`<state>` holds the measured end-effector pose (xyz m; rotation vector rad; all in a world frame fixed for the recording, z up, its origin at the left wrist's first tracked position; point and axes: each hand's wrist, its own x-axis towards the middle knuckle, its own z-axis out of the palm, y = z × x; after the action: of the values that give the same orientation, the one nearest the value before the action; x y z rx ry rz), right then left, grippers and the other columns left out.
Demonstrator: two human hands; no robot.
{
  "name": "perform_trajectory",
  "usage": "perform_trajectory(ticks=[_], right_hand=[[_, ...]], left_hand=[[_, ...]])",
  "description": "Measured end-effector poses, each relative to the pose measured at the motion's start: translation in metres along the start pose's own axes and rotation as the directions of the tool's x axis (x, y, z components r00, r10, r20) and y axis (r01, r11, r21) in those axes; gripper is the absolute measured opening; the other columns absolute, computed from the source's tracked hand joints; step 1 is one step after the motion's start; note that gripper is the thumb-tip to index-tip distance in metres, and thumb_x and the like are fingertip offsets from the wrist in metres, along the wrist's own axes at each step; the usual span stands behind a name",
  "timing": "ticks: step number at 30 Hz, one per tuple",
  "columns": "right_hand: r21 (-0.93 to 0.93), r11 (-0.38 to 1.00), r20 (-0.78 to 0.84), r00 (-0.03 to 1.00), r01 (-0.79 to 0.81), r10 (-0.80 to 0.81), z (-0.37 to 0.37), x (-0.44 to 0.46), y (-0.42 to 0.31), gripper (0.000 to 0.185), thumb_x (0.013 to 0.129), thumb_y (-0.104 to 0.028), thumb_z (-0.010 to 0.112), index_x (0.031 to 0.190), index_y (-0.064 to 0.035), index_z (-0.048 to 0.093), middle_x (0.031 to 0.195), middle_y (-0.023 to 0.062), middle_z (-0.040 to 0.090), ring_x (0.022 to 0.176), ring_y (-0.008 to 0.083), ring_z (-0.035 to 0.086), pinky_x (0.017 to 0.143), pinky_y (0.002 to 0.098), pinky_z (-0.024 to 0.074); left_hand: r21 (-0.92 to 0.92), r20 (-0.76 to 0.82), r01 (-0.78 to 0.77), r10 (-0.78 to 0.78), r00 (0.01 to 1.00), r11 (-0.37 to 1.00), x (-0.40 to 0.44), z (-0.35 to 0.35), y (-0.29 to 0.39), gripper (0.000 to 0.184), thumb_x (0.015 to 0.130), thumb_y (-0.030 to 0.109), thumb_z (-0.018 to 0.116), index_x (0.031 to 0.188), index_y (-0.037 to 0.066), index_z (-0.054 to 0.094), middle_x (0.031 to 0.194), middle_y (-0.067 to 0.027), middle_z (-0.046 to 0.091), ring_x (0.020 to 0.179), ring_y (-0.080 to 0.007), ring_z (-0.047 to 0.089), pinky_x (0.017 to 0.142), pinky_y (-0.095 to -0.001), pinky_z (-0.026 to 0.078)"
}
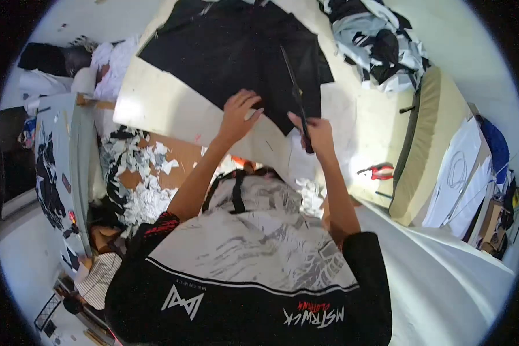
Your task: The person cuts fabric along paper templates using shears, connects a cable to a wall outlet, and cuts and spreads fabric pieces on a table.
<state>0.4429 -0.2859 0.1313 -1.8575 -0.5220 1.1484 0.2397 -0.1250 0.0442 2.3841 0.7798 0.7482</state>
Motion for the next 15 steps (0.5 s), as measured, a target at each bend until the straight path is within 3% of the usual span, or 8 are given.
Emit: perform_trajectory(ticks=[3,5,6,9,10,12,13,15], right_hand=[[0.02,0.996,-0.088,0.992,-0.085,0.086,-0.027,-0.019,0.025,0.057,0.085,-0.047,0.087,0.059,-0.0072,0.057,0.051,0.0021,0.053,0.041,0.013,0.053,0.043,0.0292,0.0406],[0.067,0.993,-0.097,0.99,-0.099,0.105,-0.046,-0.035,0.041,0.054,0.087,-0.044,0.086,0.06,-0.0069,0.058,0.051,0.0023,0.053,0.04,0.0136,0.052,0.042,0.0298,0.0394],[0.091,0.988,-0.097,0.986,-0.125,0.133,-0.055,-0.043,0.047,0.053,0.088,-0.041,0.086,0.06,-0.0067,0.058,0.052,0.0023,0.053,0.04,0.0136,0.052,0.041,0.0301,0.0386],[0.163,0.979,-0.113,0.983,-0.123,0.142,-0.064,-0.053,0.061,0.05,0.089,-0.038,0.086,0.061,-0.0063,0.058,0.053,0.0016,0.052,0.039,0.0136,0.051,0.039,0.0302,0.0371],[0.185,0.971,-0.125,0.976,-0.153,0.178,-0.067,-0.059,0.065,0.05,0.089,-0.037,0.086,0.062,-0.006,0.059,0.053,0.0012,0.052,0.039,0.0137,0.052,0.039,0.03,0.037],[0.22,0.958,-0.152,0.964,-0.181,0.217,-0.067,-0.069,0.06,0.049,0.087,-0.037,0.087,0.063,-0.0057,0.059,0.054,0.0003,0.051,0.039,0.0141,0.052,0.039,0.0294,0.0374],[0.204,0.963,-0.159,0.965,-0.174,0.208,-0.067,-0.068,0.063,0.05,0.087,-0.038,0.088,0.063,-0.0058,0.058,0.054,0.0004,0.051,0.039,0.014,0.052,0.039,0.0293,0.0379],[0.191,0.966,-0.194,0.958,-0.176,0.213,-0.07,-0.07,0.064,0.05,0.086,-0.039,0.088,0.063,-0.006,0.058,0.055,0.0005,0.052,0.039,0.014,0.052,0.039,0.0292,0.0384]], left_hand=[[0.26,-0.016,-0.049,0.055,0.998,0.964,-0.009,0.015,-0.059,0.058,0.094,0.04,0.073,0.139,0.006,0.06,0.15,-0.0159,0.054,0.141,-0.0371,0.047,0.116,-0.0537,0.037],[0.322,0.078,0.035,-0.064,0.995,0.946,-0.03,-0.029,-0.079,0.072,0.095,0.046,0.071,0.15,0.004,0.05,0.158,-0.0176,0.048,0.149,-0.0366,0.041,0.121,-0.0573,0.029],[0.305,0.085,0.195,-0.231,0.969,0.932,-0.043,-0.052,-0.099,0.08,0.095,0.047,0.073,0.156,0.004,0.044,0.164,-0.0182,0.041,0.154,-0.0366,0.034,0.123,-0.0589,0.024],[0.315,-0.211,0.489,-0.442,0.872,0.814,-0.074,-0.119,-0.169,0.088,0.097,0.058,0.064,0.158,0.0,0.038,0.157,-0.0261,0.046,0.145,-0.0437,0.044,0.121,-0.062,0.026],[0.322,-0.226,0.492,-0.439,0.87,0.809,-0.071,-0.13,-0.163,0.088,0.097,0.058,0.064,0.158,0.0,0.038,0.157,-0.0261,0.046,0.145,-0.0437,0.044,0.121,-0.062,0.026],[0.426,-0.189,0.595,-0.577,0.795,0.681,-0.044,-0.147,-0.152,0.096,0.09,0.075,0.06,0.162,0.015,0.038,0.149,-0.0306,0.05,0.142,-0.0432,0.046,0.119,-0.0676,0.023],[0.433,-0.192,0.605,-0.587,0.786,0.669,-0.036,-0.133,-0.151,0.098,0.086,0.079,0.062,0.162,0.022,0.038,0.152,-0.0302,0.046,0.145,-0.045,0.041,0.119,-0.0687,0.022],[0.562,-0.164,0.384,-0.356,0.92,0.733,-0.024,-0.09,-0.129,0.091,0.083,0.076,0.069,0.152,0.018,0.053,0.139,-0.0257,0.052,0.131,-0.0454,0.049,0.108,-0.065,0.036]])
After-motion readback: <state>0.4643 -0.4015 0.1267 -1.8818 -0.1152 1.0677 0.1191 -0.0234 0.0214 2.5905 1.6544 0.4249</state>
